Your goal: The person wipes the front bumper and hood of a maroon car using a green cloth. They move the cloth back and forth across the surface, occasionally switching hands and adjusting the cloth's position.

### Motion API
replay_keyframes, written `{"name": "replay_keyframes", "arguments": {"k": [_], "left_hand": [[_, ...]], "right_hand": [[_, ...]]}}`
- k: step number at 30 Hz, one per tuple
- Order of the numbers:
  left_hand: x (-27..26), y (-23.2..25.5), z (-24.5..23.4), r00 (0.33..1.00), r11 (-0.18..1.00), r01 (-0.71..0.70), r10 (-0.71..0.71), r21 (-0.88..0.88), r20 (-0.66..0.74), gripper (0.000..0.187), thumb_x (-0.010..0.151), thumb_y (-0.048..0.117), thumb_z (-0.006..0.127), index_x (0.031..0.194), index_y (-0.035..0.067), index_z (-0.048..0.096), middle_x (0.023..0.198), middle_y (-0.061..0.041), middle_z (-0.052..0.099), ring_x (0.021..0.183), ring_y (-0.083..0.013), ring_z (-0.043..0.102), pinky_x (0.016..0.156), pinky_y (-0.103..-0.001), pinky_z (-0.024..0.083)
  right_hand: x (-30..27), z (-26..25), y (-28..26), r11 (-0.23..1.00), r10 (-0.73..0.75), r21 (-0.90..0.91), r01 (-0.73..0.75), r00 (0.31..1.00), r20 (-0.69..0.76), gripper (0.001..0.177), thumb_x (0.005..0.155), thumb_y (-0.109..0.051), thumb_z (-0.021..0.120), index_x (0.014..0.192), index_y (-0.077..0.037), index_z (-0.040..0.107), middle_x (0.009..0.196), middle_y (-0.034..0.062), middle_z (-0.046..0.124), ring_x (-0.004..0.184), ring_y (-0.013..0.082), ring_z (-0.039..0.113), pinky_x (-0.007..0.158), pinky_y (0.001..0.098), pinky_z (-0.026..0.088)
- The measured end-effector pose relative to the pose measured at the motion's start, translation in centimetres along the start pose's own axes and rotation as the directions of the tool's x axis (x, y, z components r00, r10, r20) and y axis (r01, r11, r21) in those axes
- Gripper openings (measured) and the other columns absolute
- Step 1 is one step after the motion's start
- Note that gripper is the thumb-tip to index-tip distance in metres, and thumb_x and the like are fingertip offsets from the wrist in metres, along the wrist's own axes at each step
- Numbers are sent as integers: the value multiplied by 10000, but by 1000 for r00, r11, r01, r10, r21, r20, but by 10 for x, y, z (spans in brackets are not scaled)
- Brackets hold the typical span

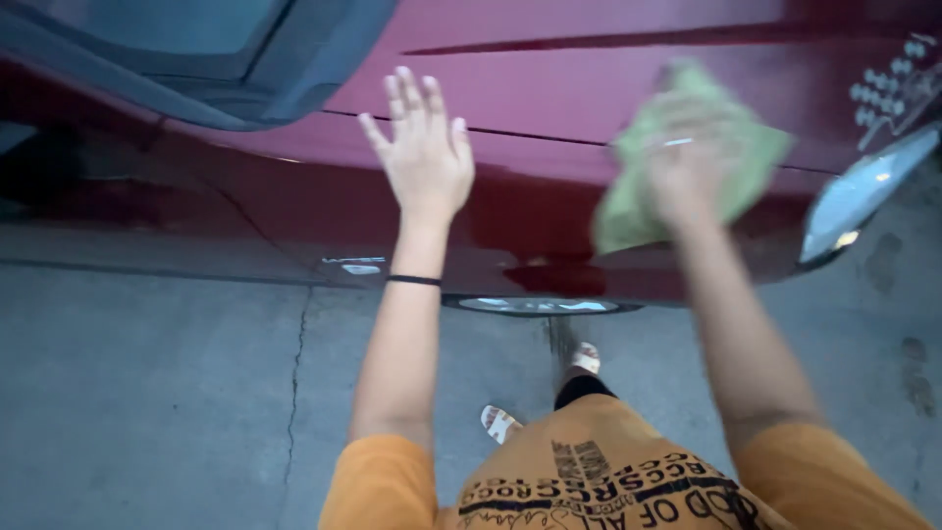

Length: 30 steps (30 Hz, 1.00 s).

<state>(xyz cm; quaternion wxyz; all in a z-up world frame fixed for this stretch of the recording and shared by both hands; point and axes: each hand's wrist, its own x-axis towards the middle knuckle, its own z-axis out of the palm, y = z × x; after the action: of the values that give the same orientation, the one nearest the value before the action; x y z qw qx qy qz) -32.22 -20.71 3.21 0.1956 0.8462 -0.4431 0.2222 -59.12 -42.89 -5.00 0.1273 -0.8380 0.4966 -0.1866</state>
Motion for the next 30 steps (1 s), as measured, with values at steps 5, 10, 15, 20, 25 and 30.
{"name": "replay_keyframes", "arguments": {"k": [5, 10, 15, 20, 25, 30], "left_hand": [[-9, 41, 10, 990, 991, 137, -137, -4, -37, 734, 1077, 450, 472, 1615, -9, 277, 1686, -243, 128, 1578, -389, 76, 1202, -713, -19], [-32, 115, 37, 976, 977, 211, -212, -25, -42, 801, 1060, 477, 493, 1606, -49, 234, 1676, -300, 104, 1570, -449, 48, 1184, -735, -38], [-50, 221, 74, 982, 973, 116, -143, -200, -124, 825, 1040, 454, 520, 1610, -52, 204, 1675, -332, 93, 1583, -472, 29, 1239, -683, -28], [-52, 321, 108, 975, 869, -70, -45, -489, -219, 800, 1076, 421, 508, 1635, -41, 171, 1703, -323, 99, 1621, -454, 75, 1318, -606, 13], [-58, 358, 105, 977, 748, -132, -10, -650, -211, 732, 1102, 402, 485, 1636, -9, 202, 1710, -299, 164, 1625, -443, 180, 1348, -580, 95], [-78, 348, 90, 953, 750, -9, -194, -661, -234, 605, 1121, 337, 429, 1593, -26, 318, 1684, -262, 300, 1613, -420, 270, 1351, -578, 135]], "right_hand": [[-29, -46, -22, 924, -383, -8, 383, 923, -18, 567, 1062, -488, 386, 1601, -322, 335, 1707, 81, 231, 1567, 383, 145, 1199, 645, -18], [47, -66, 102, 989, -149, 20, 148, 986, 74, 606, 1050, -500, 355, 1629, -362, 241, 1705, 96, 190, 1562, 380, 145, 1224, 646, -19], [113, -39, 206, 964, 145, 207, -168, 982, 123, 548, 1126, -477, 416, 1502, -87, 500, 1573, 194, 475, 1525, 403, 444, 1329, 574, 298], [58, -61, 156, 746, -665, -33, 665, 746, 22, 564, 975, -361, 548, 1499, -153, 541, 1654, 170, 327, 1537, 431, 224, 1179, 687, 84], [135, -85, 222, 914, -404, 114, 389, 893, 199, 544, 966, -419, 541, 1461, -192, 521, 1641, 182, 317, 1452, 438, 351, 1224, 575, 195], [191, -78, 271, 986, -34, 165, 32, 999, 4, 570, 1096, -416, 436, 1603, -170, 353, 1689, 172, 190, 1491, 502, 161, 1161, 701, 84]]}}
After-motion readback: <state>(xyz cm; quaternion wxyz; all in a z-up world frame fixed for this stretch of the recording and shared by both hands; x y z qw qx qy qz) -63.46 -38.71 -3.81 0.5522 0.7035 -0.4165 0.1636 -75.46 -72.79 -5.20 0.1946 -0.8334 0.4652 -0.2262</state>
